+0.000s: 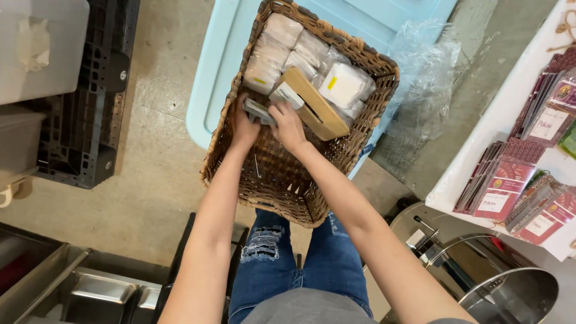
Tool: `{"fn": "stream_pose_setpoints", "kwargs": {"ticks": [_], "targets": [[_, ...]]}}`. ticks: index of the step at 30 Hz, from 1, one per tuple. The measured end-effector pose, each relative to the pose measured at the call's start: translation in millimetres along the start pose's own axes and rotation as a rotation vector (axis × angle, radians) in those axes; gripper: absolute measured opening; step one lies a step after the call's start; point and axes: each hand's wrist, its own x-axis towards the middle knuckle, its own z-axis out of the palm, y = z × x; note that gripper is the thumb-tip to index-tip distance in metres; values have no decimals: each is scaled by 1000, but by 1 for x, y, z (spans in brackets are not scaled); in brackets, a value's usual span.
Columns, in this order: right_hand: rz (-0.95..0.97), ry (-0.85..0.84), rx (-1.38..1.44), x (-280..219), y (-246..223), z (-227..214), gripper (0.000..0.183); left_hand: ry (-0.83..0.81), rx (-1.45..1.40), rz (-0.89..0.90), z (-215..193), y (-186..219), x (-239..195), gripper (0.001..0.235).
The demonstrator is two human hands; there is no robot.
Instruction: The person repeatedly picks small labeled packs from a wicker basket and places them on a white table, arranging them into neat rows by color and label. They also handle a clear plastic bag and a white rectangular item from the basket, placing them back inside. The task involves sorting and organizing the packs on the table.
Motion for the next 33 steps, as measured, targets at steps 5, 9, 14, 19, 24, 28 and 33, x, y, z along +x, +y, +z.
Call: {"fn": "stream_pose_setpoints", "kwargs": {"ticks": [5,9,14,19,24,28,33], "targets": [[123,89,213,-5,-19,-16,23,160,-87,158,14,-36,1,45],[326,37,407,4,-38,-48,38,30,-105,195,-3,-15,-13,61],[440,-29,442,-5,-21,-33,24,-104,-50,223,-5,-17,-14,64],[673,-106,971,20,-26,-90,16,-299,-289,-91,-34,41,-16,60],[676,-125,1105,19,-23,-109,32,-285,-387,-45,-50,89,-29,43],[662,-130,1141,12,-19,-112,31,-306,-490,-49,-45,84,-32,44],[593,-306,1151,17,-42,-160,26,-468,-765,-375,-73,129,-48,55]]}}
